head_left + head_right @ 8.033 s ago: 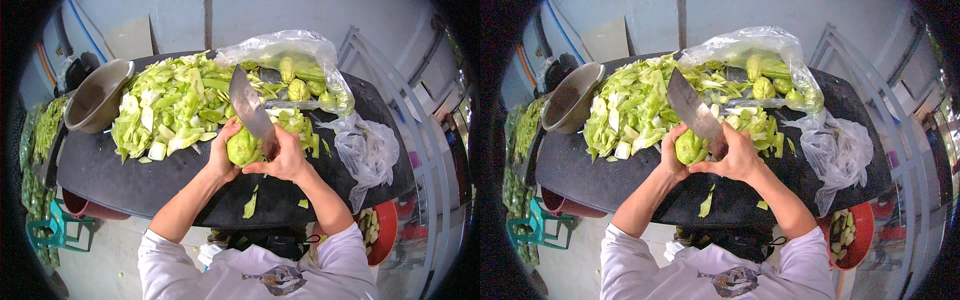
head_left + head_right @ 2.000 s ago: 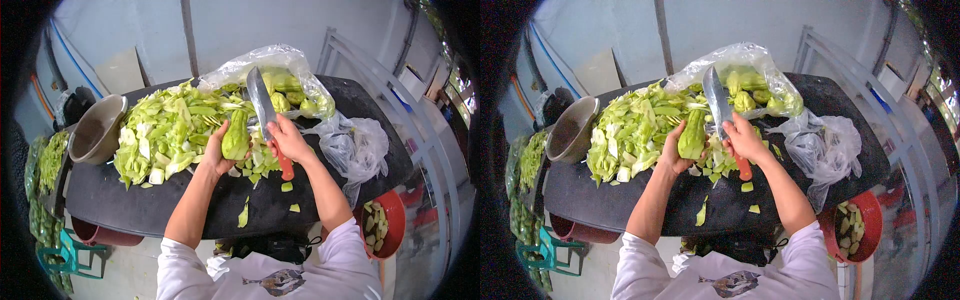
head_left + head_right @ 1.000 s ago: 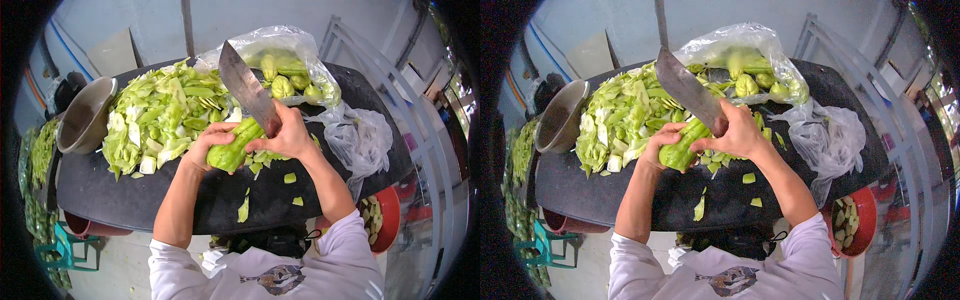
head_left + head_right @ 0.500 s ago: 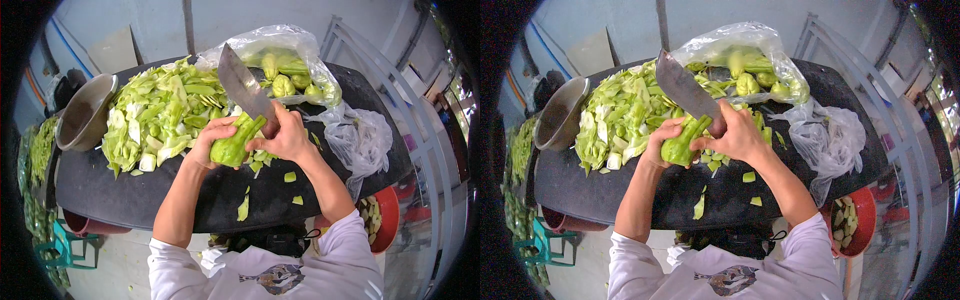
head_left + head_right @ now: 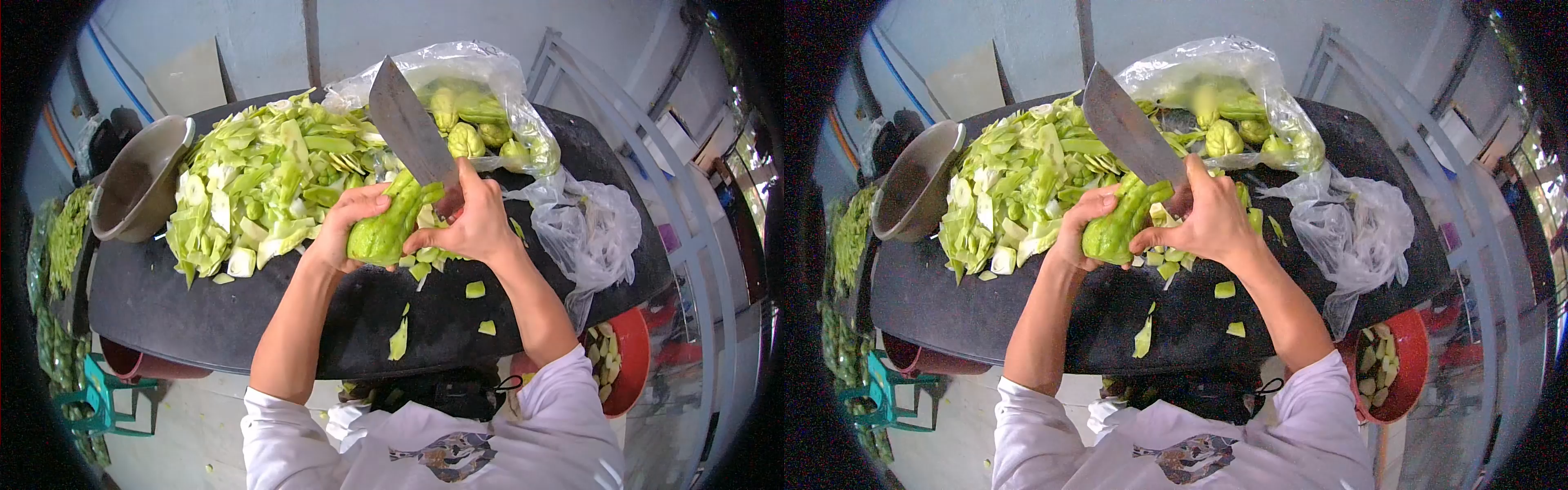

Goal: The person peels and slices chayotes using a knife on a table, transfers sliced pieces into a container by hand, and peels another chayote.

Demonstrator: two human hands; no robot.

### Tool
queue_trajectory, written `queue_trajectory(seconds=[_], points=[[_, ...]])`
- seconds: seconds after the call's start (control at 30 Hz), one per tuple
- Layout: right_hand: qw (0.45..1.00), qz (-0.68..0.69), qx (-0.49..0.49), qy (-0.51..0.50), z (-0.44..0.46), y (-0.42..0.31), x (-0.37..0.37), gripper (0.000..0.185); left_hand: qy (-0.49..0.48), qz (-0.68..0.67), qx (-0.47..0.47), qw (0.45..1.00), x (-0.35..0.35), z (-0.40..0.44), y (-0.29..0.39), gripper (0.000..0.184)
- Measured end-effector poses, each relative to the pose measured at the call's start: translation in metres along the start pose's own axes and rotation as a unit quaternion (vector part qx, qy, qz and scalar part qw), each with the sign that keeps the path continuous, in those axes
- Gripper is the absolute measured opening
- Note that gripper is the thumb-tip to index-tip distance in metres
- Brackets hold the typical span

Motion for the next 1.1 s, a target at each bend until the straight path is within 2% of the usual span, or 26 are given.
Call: queue_trajectory(seconds=[0.17,0.23,0.27,0.4,0.5,0.57,0.6,0.67,0.77,0.87,0.97,1.03,1.1], points=[[0.998,-0.006,-0.003,-0.058,-0.004,-0.007,-0.005,0.09,-0.003,0.007,-0.015,1.0,0.003,0.003,-0.005,0.048],[0.997,0.005,-0.017,-0.073,-0.005,-0.013,-0.007,0.09,0.055,-0.008,-0.034,0.998,-0.001,0.002,-0.006,0.044],[0.996,0.016,-0.03,-0.088,-0.005,-0.014,-0.007,0.089,0.055,-0.007,-0.034,0.998,0.0,0.002,-0.006,0.044],[0.996,0.027,-0.013,-0.083,-0.006,-0.012,-0.009,0.086,0.066,0.013,-0.037,0.997,0.005,0.004,-0.009,0.045],[0.992,0.041,-0.048,-0.105,-0.007,-0.01,-0.011,0.083,0.053,0.013,-0.028,0.998,0.009,0.004,-0.01,0.044],[0.997,0.048,0.036,-0.054,-0.01,-0.002,-0.019,0.081,0.041,0.008,-0.018,0.999,0.01,0.004,-0.011,0.043],[0.997,0.049,0.035,-0.054,-0.01,-0.005,-0.017,0.081,0.057,-0.001,-0.032,0.998,0.011,0.005,-0.013,0.044],[0.991,0.062,-0.039,-0.114,-0.009,-0.013,-0.012,0.077,0.072,-0.011,-0.046,0.996,0.012,0.004,-0.016,0.045],[0.995,0.082,0.016,-0.06,-0.012,-0.007,-0.022,0.074,0.075,-0.023,-0.043,0.996,0.014,0.004,-0.017,0.046],[0.99,0.104,-0.019,-0.095,-0.013,-0.011,-0.02,0.064,0.104,0.011,-0.07,0.992,0.013,0.006,-0.019,0.045],[0.988,0.08,-0.029,-0.127,-0.015,-0.012,-0.023,0.056,0.093,-0.044,-0.08,0.991,0.014,0.005,-0.023,0.038],[0.99,0.061,-0.028,-0.127,-0.015,-0.013,-0.023,0.054,0.114,-0.105,-0.059,0.986,0.009,0.002,-0.022,0.043],[0.991,0.041,-0.026,-0.127,-0.015,-0.012,-0.023,0.052,0.125,-0.107,-0.053,0.985,0.007,0.003,-0.023,0.046]])
Point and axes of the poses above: each hand's wrist, its own z-axis towards the middle knuckle, its own x-axis out of the back of the hand, y = z × x, the point moved 1 cm from there along z, towards the middle knuckle, and after that the axes turned 1 degree about x, right-handed, at the moved point
